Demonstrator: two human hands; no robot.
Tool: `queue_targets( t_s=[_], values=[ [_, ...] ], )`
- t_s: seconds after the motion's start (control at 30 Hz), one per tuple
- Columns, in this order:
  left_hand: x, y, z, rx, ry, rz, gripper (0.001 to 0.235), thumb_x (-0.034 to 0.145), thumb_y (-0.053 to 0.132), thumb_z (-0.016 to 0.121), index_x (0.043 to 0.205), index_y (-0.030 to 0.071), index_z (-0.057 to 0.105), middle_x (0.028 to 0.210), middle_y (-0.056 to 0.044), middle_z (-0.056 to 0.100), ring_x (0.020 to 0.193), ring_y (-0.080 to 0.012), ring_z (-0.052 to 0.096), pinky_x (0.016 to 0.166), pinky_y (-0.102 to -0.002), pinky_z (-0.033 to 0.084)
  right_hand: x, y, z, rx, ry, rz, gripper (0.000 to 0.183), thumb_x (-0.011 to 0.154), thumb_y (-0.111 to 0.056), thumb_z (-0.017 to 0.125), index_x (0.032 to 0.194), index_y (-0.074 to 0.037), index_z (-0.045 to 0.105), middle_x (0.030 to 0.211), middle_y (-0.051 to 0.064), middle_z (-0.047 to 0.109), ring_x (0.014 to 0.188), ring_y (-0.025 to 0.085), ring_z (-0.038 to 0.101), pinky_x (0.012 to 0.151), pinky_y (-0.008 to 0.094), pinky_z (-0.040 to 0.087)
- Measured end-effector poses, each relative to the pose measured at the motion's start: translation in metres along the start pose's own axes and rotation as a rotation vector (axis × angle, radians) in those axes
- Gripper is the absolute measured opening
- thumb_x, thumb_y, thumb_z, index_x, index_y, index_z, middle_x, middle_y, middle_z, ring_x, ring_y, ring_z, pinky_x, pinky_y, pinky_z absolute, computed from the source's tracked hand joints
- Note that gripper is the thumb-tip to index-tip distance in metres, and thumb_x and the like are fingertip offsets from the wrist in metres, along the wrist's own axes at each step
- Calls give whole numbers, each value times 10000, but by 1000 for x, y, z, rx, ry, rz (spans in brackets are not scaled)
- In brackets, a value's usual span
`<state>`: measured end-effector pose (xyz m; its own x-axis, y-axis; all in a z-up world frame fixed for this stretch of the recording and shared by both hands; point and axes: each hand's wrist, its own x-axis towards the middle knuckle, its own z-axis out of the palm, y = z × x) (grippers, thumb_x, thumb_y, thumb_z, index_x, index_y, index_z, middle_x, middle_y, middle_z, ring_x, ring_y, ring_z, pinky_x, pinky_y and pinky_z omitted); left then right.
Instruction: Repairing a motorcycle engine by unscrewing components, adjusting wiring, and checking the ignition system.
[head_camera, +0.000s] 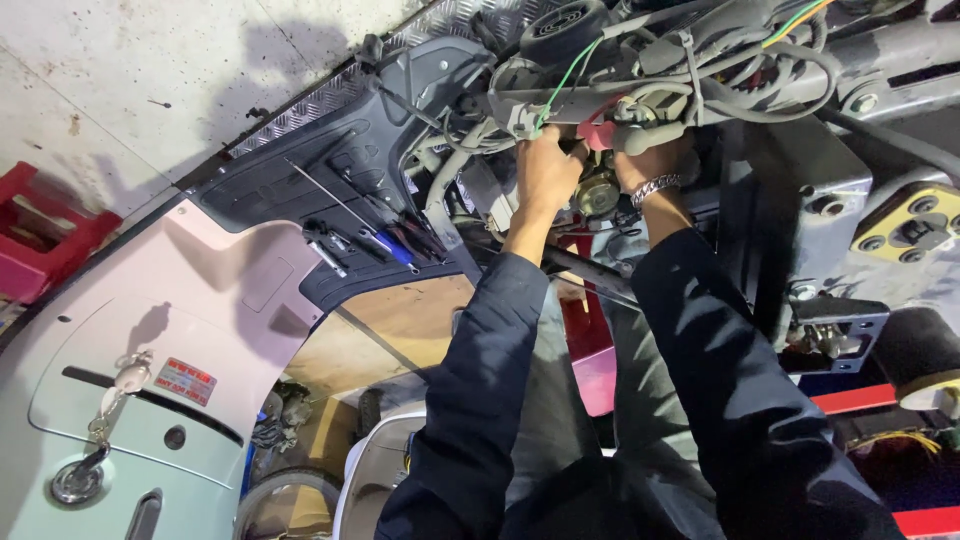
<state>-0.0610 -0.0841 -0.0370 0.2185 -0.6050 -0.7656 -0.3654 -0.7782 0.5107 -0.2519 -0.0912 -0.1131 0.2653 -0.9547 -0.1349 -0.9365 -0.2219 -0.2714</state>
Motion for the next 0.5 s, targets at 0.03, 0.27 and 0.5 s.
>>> queue_targets(
  t_s=[0.03,0.27,0.5],
  values=[
    [0,-1,0,17,6,18,275,846,266,766,1009,45,763,955,-215,763,1010,-416,721,915,-501,562,2,0,-3,-29,9,3,209,922,-215,631,814,-78,746,737,113,727,856,405,731,759,526,543],
    [0,-3,3,-146,0,-59,259,856,267,775,1031,76,773,1010,-223,764,1045,-437,711,892,-502,576,7,-13,-21,-40,38,-17,209,922,-241,615,801,-105,717,733,70,716,816,385,730,692,494,542],
    [-12,23,-7,-234,4,-143,231,836,244,774,1025,111,767,1014,-171,772,1065,-386,717,876,-498,579,-5,12,12,-10,59,-11,266,924,-346,725,868,-86,730,818,123,748,897,413,728,762,547,532]
  ],
)
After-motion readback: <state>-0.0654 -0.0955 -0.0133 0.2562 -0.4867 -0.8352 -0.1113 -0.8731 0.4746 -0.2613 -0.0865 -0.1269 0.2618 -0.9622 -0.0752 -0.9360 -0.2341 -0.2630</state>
